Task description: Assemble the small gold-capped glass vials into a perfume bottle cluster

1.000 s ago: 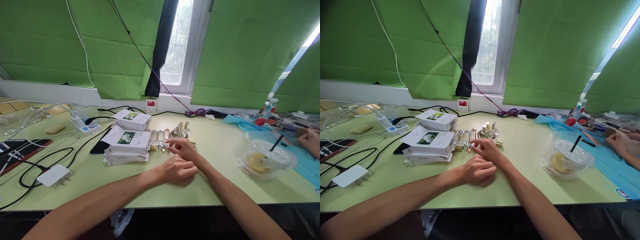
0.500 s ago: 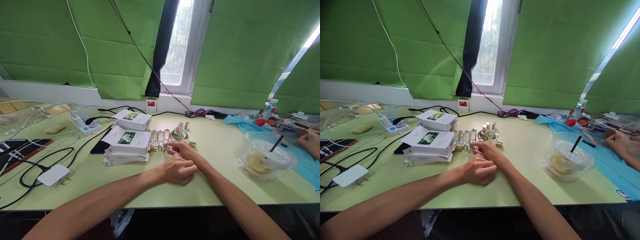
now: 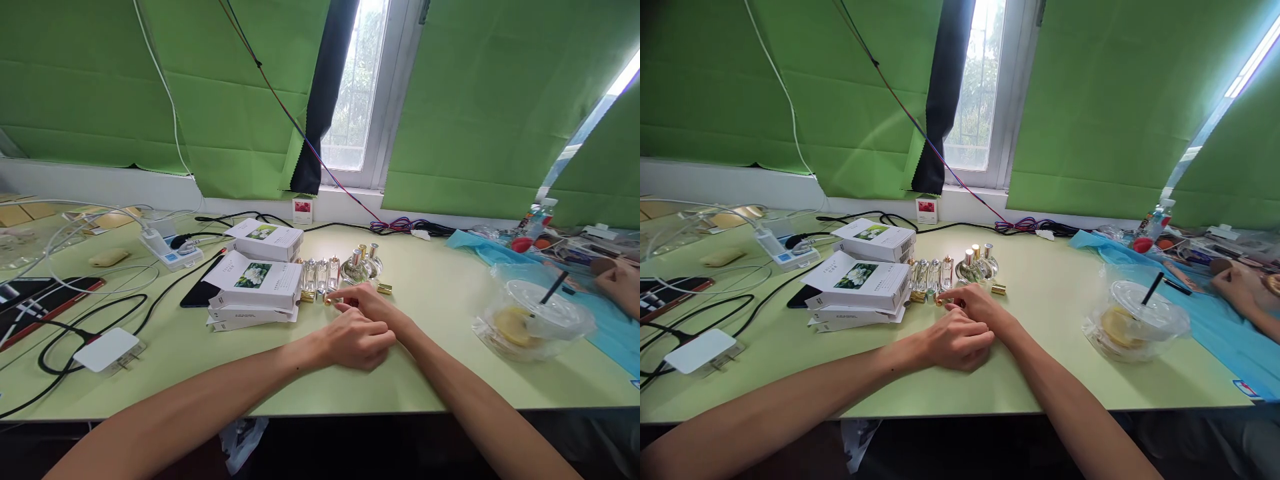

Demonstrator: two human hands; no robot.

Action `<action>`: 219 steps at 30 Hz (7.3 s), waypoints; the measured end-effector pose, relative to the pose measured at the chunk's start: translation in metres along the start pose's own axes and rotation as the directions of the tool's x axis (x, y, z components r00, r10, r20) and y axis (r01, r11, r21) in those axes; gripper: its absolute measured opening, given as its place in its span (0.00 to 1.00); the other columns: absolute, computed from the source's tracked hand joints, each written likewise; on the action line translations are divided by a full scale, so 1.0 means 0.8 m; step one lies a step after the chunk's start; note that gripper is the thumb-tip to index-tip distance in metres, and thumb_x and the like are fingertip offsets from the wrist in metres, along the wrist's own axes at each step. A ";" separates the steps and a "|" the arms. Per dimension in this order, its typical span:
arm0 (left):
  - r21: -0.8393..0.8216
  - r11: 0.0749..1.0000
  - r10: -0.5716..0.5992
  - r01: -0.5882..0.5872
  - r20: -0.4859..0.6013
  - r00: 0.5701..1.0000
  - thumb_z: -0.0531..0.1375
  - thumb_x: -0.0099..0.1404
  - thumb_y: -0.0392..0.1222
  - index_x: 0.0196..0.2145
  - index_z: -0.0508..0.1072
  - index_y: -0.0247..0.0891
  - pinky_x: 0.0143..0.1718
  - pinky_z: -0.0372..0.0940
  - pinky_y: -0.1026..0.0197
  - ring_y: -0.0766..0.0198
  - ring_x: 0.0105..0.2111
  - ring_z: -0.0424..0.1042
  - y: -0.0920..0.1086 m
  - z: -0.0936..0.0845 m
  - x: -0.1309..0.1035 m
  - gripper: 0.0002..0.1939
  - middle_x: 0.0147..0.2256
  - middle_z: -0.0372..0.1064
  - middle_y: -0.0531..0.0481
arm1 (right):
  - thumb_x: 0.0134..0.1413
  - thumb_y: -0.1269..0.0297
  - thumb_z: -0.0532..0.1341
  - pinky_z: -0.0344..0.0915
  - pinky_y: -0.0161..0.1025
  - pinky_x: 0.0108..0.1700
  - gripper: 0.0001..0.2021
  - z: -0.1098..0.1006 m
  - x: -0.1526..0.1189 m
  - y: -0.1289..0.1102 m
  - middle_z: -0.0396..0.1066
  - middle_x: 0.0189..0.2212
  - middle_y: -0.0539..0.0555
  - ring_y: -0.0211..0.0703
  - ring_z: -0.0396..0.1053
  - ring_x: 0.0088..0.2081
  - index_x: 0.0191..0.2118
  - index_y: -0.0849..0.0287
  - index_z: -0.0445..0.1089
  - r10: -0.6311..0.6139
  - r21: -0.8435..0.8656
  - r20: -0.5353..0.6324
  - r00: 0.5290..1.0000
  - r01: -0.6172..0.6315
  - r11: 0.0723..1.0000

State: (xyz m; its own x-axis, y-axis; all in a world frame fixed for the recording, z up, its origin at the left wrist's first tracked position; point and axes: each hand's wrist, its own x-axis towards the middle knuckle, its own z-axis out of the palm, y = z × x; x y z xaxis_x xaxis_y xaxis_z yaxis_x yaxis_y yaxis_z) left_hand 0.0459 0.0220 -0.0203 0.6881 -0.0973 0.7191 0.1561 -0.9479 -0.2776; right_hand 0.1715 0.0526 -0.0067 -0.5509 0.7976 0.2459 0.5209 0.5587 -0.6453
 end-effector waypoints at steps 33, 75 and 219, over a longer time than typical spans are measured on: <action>0.074 0.973 -0.199 0.218 -0.201 0.959 0.54 0.63 0.32 0.24 0.67 0.39 0.22 0.55 0.62 0.70 0.19 0.57 -0.004 -0.009 0.005 0.10 0.19 0.60 0.55 | 0.46 0.71 0.60 0.54 0.34 0.30 0.07 -0.009 -0.001 -0.009 0.64 0.24 0.46 0.34 0.57 0.26 0.35 0.59 0.69 0.057 -0.047 -0.018 0.998 -0.058 0.997; 0.247 0.428 -0.904 0.869 0.119 0.411 0.55 0.69 0.45 0.59 0.61 0.42 0.34 0.70 0.52 0.57 0.31 0.77 -0.022 -0.026 0.022 0.22 0.69 0.46 0.33 | 0.53 0.66 0.59 0.55 0.37 0.30 0.05 -0.012 -0.005 -0.004 0.68 0.26 0.50 0.38 0.59 0.25 0.31 0.56 0.60 0.035 -0.017 -0.364 0.931 -0.044 0.999; -0.195 0.505 -0.856 0.841 0.017 0.517 0.55 0.69 0.37 0.56 0.66 0.39 0.35 0.68 0.61 0.62 0.34 0.75 -0.027 -0.009 0.005 0.19 0.46 0.74 0.44 | 0.64 0.59 0.59 0.69 0.37 0.32 0.08 -0.014 -0.002 -0.025 0.78 0.35 0.54 0.44 0.75 0.36 0.40 0.56 0.74 -0.002 0.015 -0.689 0.725 0.017 1.000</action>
State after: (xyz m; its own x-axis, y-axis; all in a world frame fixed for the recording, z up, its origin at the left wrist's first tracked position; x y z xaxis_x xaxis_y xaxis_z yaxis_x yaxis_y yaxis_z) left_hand 0.0400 0.0401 -0.0069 0.2344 0.7658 0.5988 0.5188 -0.6195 0.5891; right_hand 0.1692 0.0422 0.0138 0.0486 0.7339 0.6775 0.5016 0.5686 -0.6520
